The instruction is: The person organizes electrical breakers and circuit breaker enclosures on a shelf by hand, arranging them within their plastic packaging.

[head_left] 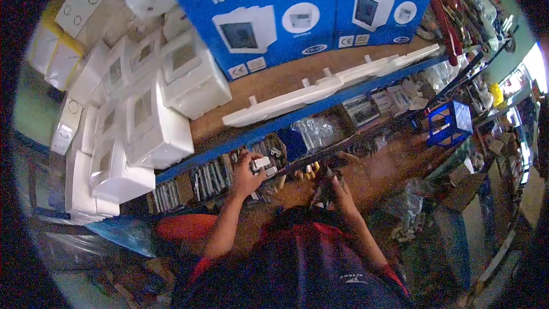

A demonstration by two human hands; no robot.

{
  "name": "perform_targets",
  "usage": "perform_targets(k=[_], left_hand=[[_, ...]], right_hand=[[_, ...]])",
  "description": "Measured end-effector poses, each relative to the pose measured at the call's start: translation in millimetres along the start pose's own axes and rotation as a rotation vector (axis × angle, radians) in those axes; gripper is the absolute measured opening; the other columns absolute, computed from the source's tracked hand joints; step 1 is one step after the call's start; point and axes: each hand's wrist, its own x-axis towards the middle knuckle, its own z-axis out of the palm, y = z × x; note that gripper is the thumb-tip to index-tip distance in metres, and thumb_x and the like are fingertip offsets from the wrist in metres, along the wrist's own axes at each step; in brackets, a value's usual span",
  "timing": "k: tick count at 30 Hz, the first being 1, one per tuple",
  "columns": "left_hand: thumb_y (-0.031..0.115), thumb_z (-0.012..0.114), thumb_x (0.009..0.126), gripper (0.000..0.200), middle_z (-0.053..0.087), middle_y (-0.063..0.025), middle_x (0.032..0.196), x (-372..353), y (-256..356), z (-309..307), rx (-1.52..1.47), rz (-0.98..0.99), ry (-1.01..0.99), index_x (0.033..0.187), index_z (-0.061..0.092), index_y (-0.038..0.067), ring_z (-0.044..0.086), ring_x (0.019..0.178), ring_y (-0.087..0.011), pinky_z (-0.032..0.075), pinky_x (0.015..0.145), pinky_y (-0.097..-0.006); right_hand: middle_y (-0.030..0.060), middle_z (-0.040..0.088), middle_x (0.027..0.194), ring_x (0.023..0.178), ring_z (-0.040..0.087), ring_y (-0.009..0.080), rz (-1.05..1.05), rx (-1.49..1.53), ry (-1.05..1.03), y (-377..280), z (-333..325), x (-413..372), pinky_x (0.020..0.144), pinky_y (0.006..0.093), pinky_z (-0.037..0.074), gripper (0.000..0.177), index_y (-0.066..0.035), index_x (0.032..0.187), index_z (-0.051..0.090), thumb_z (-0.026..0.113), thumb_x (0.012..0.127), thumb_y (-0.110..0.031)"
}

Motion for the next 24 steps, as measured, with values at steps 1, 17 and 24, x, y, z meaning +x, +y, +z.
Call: perform_targets(k=[1, 17, 24], left_hand=[[0.015, 0.070, 0.072, 0.046, 0.058, -0.0108, 0.103, -8.5, 13.9, -4.8, -0.098, -0.047, -0.012, 0.113, 0.048, 0.009, 0.058, 0.098, -0.0266, 0.045, 0.085, -0.0374], [0.007, 0.074, 0.071, 0.058, 0.059, -0.0134, 0.107, -114.5, 46.1, -50.0, -0.617, 0.003, 0.223, 0.119, 0.040, 0.002, 0.058, 0.102, -0.0220, 0.048, 0.085, -0.0331], [0.004, 0.075, 0.070, 0.054, 0.057, -0.0103, 0.107, -134.2, 19.4, -62.6, -0.751, -0.081, 0.058, 0.114, 0.043, 0.005, 0.060, 0.092, -0.0201, 0.048, 0.083, -0.0310]], right_hand=[[0.0069, 0.059, 0.108, 0.092, 0.058, 0.0191, 0.052, 0.200, -0.105, -3.9, 12.3, -2.2, 0.081, 0.0307, 0.047, 0.052, -0.003, 0.124, 0.047, 0.045, 0.093, -0.044], [0.0032, 0.063, 0.096, 0.083, 0.058, 0.0121, -0.204, 0.199, -0.093, 15.0, 170.0, -44.1, 0.073, 0.0276, 0.046, 0.030, -0.004, 0.104, 0.059, 0.066, 0.084, -0.026], [0.0036, 0.063, 0.099, 0.091, 0.057, 0.0132, -0.255, 0.095, -0.292, 22.7, 174.9, -86.8, 0.084, 0.0284, 0.045, 0.035, -0.005, 0.112, 0.056, 0.069, 0.082, -0.018]])
